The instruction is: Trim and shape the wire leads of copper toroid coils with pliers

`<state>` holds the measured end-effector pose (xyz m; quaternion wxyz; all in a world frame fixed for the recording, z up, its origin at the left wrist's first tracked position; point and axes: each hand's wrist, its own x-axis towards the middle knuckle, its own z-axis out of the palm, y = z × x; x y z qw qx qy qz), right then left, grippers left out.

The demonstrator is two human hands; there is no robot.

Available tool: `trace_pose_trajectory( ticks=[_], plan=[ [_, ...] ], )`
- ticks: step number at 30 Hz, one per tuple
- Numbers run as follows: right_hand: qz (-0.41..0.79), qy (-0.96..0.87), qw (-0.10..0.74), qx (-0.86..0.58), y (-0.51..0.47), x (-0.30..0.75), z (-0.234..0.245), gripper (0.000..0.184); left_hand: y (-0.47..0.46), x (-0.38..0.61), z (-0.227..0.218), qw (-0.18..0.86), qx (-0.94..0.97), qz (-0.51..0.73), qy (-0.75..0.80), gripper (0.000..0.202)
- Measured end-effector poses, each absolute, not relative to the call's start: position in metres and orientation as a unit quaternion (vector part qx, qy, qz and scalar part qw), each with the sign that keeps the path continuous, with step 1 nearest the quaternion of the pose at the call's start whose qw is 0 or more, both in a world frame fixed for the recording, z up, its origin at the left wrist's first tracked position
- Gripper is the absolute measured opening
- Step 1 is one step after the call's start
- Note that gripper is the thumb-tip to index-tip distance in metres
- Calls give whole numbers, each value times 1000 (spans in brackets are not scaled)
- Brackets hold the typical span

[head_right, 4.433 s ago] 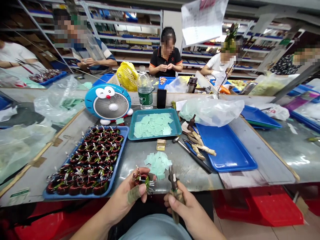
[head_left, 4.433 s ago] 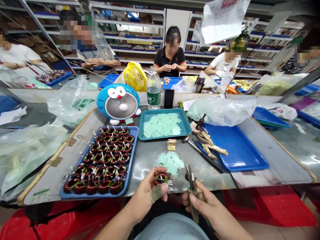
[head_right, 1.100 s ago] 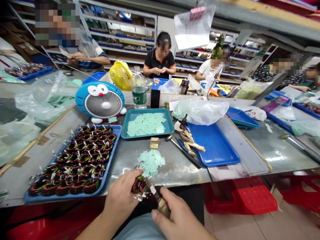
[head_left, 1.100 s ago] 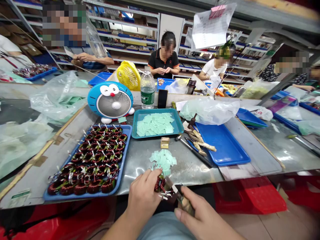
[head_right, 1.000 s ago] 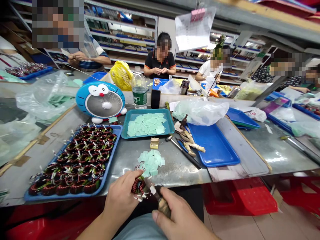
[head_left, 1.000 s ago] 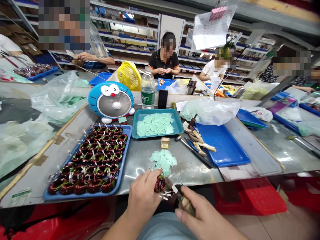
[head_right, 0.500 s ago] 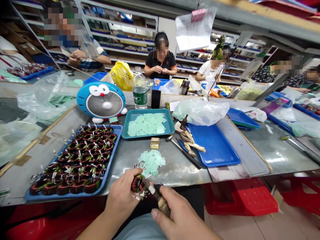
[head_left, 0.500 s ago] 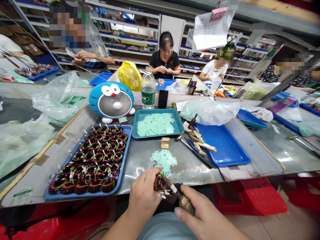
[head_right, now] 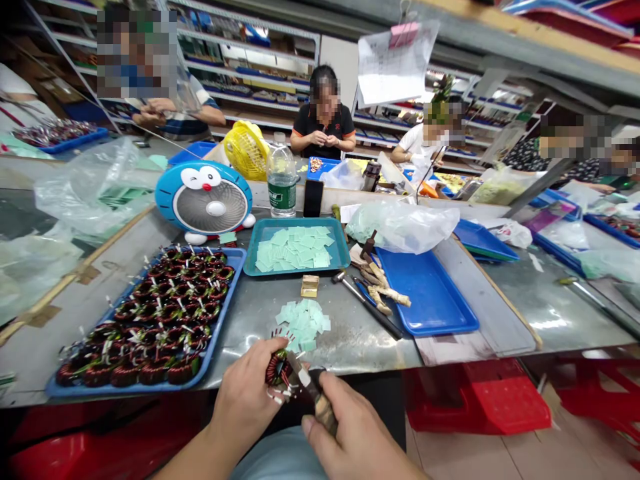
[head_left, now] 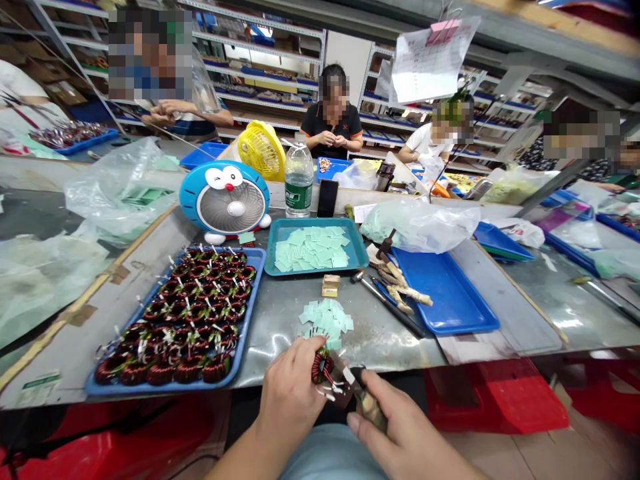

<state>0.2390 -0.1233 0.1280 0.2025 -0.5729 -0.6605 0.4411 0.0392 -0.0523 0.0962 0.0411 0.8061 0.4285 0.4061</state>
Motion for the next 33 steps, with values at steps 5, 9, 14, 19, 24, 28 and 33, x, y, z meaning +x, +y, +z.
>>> trace_pose_trajectory(
  ticks=[5,9,14,19,24,28,33],
  plan=[
    [416,-675,208,-573,-127,239,129,31,-54,39,95,45,806,404,431,22],
    [379,-686,219,-581,-130,238,123,24,-56,41,94,51,805,409,427,19],
    [153,-733,262,-609,-130,232,95,31,-56,45,91,43,799,417,431,18],
    [189,-733,240,-607,-129,235,96,23,-50,41,88,10,796,425,432,17],
    [285,-704,221,-612,-130,237,111,22,-46,37,90,-17,793,426,435,17],
    [309,-691,215,-617,-129,234,113,24,-45,37,89,-21,794,422,437,17],
    [334,-689,206,-609,-128,235,120,22,-46,37,87,-16,794,419,441,17]
  ],
)
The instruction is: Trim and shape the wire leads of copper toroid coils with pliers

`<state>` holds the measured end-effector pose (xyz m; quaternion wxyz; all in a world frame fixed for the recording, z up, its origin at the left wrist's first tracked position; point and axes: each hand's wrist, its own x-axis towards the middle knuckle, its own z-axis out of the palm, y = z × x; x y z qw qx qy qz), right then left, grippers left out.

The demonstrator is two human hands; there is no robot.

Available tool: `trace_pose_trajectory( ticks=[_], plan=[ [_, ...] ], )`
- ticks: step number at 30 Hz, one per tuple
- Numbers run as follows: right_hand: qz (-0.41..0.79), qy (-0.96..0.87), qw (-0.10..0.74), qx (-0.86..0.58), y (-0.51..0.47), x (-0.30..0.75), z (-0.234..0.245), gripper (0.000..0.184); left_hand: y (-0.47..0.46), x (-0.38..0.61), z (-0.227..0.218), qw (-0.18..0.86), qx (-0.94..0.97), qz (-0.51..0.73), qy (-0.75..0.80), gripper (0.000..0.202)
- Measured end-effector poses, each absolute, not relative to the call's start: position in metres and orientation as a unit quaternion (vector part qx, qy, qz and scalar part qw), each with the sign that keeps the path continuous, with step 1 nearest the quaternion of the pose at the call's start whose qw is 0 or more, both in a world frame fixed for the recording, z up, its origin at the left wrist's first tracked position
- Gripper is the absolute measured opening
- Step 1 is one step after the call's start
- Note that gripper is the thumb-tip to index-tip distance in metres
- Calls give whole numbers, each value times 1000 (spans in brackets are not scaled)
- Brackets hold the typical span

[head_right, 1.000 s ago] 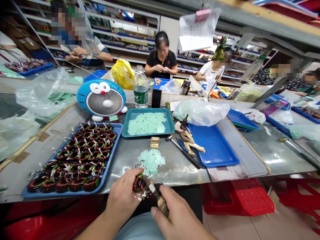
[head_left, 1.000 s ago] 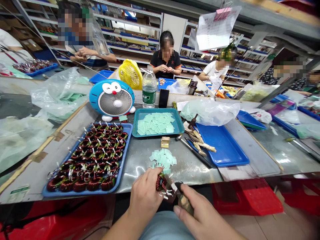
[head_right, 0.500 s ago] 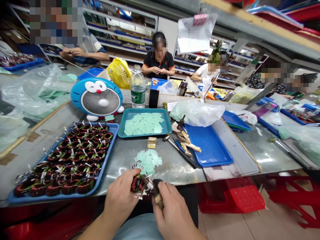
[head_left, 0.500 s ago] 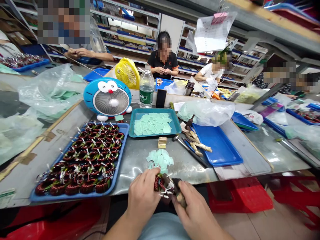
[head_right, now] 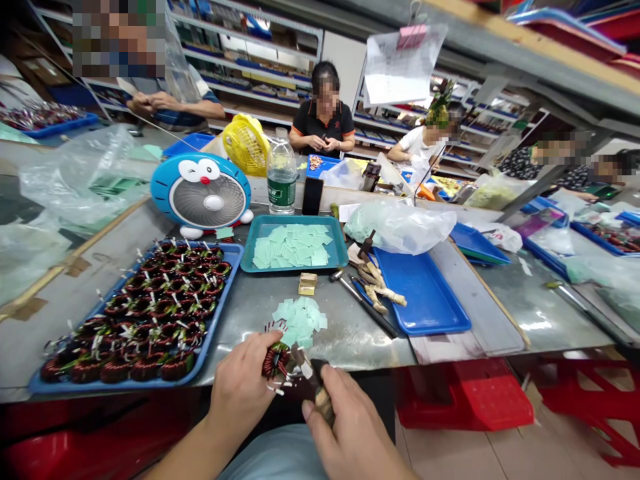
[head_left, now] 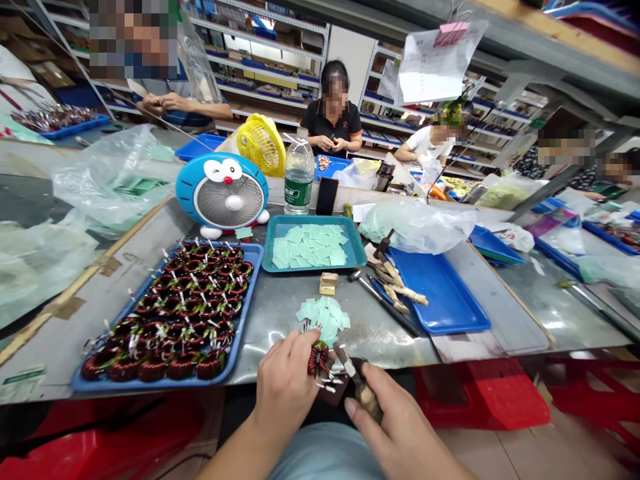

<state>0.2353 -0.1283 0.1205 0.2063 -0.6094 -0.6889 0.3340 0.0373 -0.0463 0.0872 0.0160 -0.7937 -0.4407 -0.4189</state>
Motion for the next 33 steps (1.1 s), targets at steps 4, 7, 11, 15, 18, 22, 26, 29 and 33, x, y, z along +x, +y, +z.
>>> trace_pose_trajectory(
  ticks=[4,7,11,15,18,22,26,29,33],
  plan=[
    [285,-711,199,-611,-130,236,119,11,-48,39,88,2,-794,-419,-440,18],
    [185,-731,219,-619,-130,234,110,15,-49,41,88,-12,-794,-416,-443,16],
    [120,-744,229,-617,-130,236,104,22,-49,40,87,-39,-790,-415,-449,16],
    [102,-750,221,-615,-131,253,113,31,-51,35,95,-170,-780,-372,-474,22],
    [115,-760,203,-606,-129,266,124,23,-52,31,108,-481,-679,-277,-482,34],
    [181,-784,148,-575,-117,278,134,13,-53,27,120,-703,-550,-242,-381,43],
    [166,-827,113,-525,-105,284,138,9,-54,23,117,-769,-501,-224,-328,52],
    [148,-847,110,-498,-100,287,140,8,-56,23,117,-815,-446,-179,-323,57],
    [126,-865,102,-476,-95,290,140,7,-58,28,125,-839,-413,-167,-312,63]
  ],
)
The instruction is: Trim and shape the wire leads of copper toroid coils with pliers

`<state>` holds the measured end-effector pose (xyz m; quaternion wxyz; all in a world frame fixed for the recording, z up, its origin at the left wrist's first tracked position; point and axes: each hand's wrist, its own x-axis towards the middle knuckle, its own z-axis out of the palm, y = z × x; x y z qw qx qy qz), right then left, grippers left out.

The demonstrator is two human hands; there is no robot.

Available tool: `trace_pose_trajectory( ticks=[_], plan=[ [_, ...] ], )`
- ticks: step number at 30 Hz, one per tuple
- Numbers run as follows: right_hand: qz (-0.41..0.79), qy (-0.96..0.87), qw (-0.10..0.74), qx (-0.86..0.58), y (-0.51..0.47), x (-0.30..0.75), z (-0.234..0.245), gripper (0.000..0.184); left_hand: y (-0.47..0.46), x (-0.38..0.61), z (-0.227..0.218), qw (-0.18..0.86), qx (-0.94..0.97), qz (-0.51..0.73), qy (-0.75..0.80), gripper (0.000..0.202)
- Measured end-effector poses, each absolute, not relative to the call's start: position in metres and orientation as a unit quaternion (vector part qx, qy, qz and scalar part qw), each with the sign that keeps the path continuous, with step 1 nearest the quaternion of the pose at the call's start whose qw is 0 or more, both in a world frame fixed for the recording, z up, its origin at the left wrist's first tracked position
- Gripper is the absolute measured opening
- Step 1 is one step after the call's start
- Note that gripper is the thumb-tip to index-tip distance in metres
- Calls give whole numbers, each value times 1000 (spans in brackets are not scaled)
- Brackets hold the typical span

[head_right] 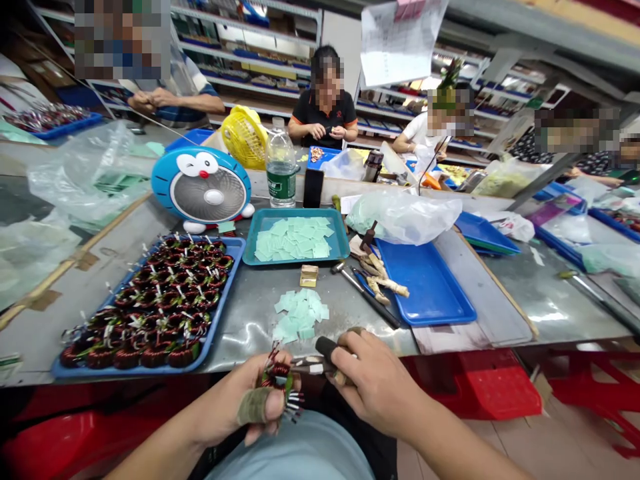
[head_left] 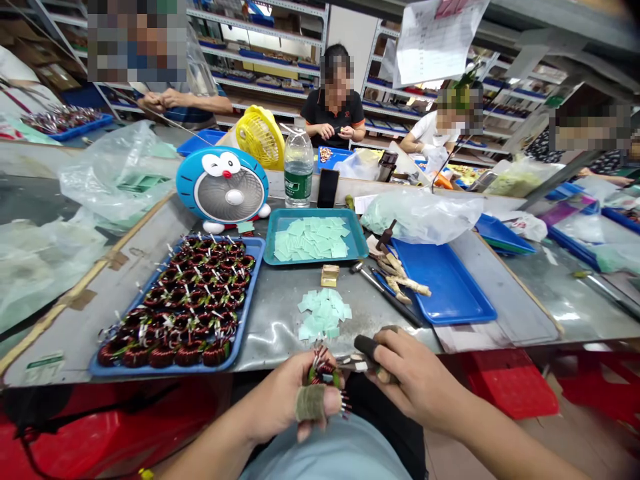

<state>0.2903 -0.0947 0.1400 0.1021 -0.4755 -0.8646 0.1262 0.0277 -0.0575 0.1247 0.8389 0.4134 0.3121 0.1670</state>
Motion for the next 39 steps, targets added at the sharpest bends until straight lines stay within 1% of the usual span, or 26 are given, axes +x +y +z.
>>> trace_pose_trajectory(
  ticks=[6,10,14,17,22,25,27,32,39],
  plan=[
    [89,-892,105,-430,-90,302,140,7,-58,31,127,850,414,141,294,59],
    [124,-903,98,-401,-89,310,147,8,-59,31,126,846,443,100,281,57],
    [145,-905,83,-391,-92,315,152,10,-58,33,130,822,491,64,280,48],
    [137,-895,87,-416,-97,315,149,9,-55,33,133,803,517,88,285,41],
    [179,-824,155,-515,-115,304,135,9,-50,32,135,766,551,150,295,45],
    [213,-796,168,-541,-127,291,129,7,-51,32,134,734,578,158,319,46],
    [219,-786,173,-551,-133,284,126,9,-53,34,134,707,596,161,344,47],
    [166,-785,174,-571,-141,280,120,15,-58,37,136,615,655,156,411,39],
    [92,-802,176,-563,-140,283,121,18,-61,42,146,569,680,143,440,34]
  ],
)
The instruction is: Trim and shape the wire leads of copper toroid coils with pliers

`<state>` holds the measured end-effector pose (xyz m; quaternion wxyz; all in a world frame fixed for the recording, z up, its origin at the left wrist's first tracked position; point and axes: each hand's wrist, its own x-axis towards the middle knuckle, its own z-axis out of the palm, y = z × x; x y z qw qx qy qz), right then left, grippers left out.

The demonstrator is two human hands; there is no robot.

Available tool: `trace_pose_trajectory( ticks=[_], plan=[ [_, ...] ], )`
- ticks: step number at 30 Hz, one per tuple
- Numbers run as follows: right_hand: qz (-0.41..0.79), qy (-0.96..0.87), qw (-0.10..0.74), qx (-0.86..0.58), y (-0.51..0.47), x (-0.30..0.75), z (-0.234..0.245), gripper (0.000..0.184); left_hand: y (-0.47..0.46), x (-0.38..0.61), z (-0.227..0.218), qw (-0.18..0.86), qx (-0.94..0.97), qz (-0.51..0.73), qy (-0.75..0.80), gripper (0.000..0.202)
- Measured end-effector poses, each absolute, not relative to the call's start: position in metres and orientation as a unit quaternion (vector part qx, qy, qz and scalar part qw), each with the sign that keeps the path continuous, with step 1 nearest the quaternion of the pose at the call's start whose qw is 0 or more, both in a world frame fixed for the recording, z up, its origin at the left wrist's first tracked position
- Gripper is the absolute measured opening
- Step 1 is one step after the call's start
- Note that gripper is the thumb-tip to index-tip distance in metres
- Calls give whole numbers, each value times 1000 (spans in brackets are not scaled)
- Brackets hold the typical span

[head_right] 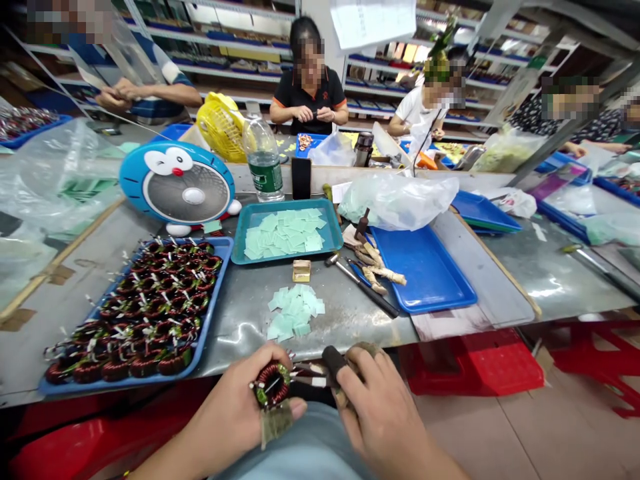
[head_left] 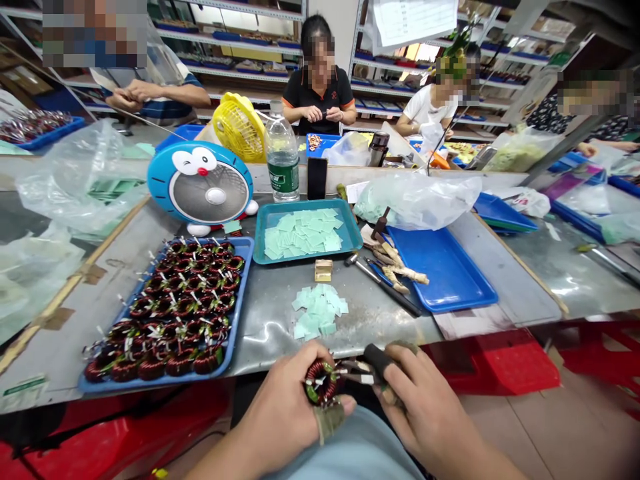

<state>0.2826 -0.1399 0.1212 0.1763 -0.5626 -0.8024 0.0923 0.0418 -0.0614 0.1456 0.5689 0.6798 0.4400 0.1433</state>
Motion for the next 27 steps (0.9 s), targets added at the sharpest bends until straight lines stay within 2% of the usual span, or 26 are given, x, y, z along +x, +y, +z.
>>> trace_pose_trajectory(
  ticks=[7,14,19,23,27],
  plan=[
    [113,-805,182,-553,-138,281,123,13,-67,40,137,554,707,176,402,30],
    [283,-772,203,-532,-135,288,136,20,-73,36,143,570,709,210,358,28],
    [410,-692,247,-540,-148,266,104,13,-75,32,138,598,690,187,363,30],
    [384,-698,264,-545,-157,261,81,6,-70,25,131,652,649,156,361,33],
    [267,-741,272,-553,-151,285,95,7,-61,22,130,660,651,121,354,39]
  ],
)
